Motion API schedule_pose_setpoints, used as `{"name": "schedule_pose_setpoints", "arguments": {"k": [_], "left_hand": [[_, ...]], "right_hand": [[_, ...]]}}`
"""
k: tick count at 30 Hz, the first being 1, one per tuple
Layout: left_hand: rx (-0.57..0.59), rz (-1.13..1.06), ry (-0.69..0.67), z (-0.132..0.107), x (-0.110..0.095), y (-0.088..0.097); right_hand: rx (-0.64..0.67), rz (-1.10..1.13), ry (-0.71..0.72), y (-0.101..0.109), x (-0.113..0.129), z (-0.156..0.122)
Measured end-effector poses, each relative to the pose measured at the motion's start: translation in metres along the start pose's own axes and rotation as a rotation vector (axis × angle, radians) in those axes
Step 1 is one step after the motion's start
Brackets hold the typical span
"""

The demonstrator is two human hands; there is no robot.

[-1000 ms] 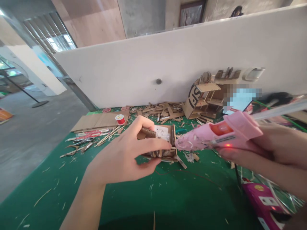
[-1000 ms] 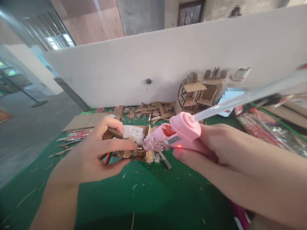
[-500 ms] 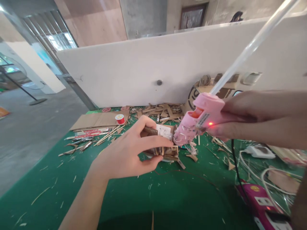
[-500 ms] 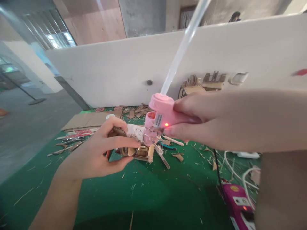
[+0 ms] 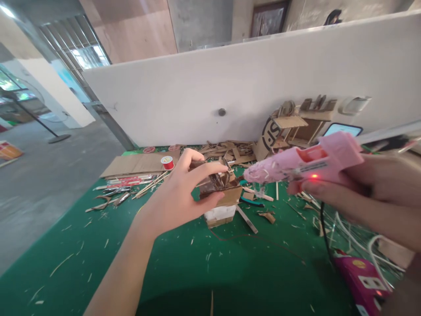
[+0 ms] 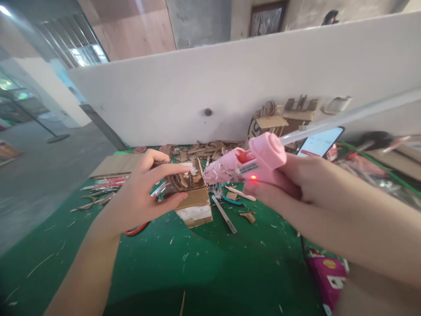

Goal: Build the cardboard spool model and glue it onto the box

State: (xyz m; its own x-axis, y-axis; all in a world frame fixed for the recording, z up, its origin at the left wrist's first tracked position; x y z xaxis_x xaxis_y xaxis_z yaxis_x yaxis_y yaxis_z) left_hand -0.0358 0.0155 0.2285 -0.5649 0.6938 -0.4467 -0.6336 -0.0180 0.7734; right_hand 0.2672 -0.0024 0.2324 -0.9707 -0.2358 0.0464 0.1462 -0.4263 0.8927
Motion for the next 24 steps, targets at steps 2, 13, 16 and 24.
{"name": "schedule_pose_setpoints", "arguments": {"k": [2, 13, 16, 24], "left_hand": [[0.005, -0.011, 0.004, 0.000, 0.001, 0.000], [-0.002, -0.029, -0.035, 0.002, 0.000, -0.001], [0.001, -0.044, -0.049, 0.002, 0.000, -0.001], [-0.003, -0.062, -0.059, 0.001, 0.002, 0.000]], "right_hand": [[0.011, -0.065, 0.079, -0.001, 0.008, 0.004], [0.204, -0.007, 0.077, -0.002, 0.011, 0.017], [0.273, 0.004, 0.046, 0.001, 0.012, 0.024], [0.373, 0.085, 0.054, 0.005, 0.018, 0.041]]}}
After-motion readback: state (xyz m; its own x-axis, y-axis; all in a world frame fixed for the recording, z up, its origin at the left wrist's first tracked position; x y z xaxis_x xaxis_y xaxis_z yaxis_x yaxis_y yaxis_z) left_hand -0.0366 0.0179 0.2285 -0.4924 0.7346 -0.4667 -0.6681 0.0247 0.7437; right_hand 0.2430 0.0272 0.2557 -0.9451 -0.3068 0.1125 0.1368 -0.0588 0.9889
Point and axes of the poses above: each hand's wrist, its own z-axis towards the middle knuckle, its own y-axis out of the back of the hand, x = y × z, the point moved 1 cm from there along z, towards the middle knuckle, and after that the axes turned 12 degrees about -z, right-handed, at the moved point
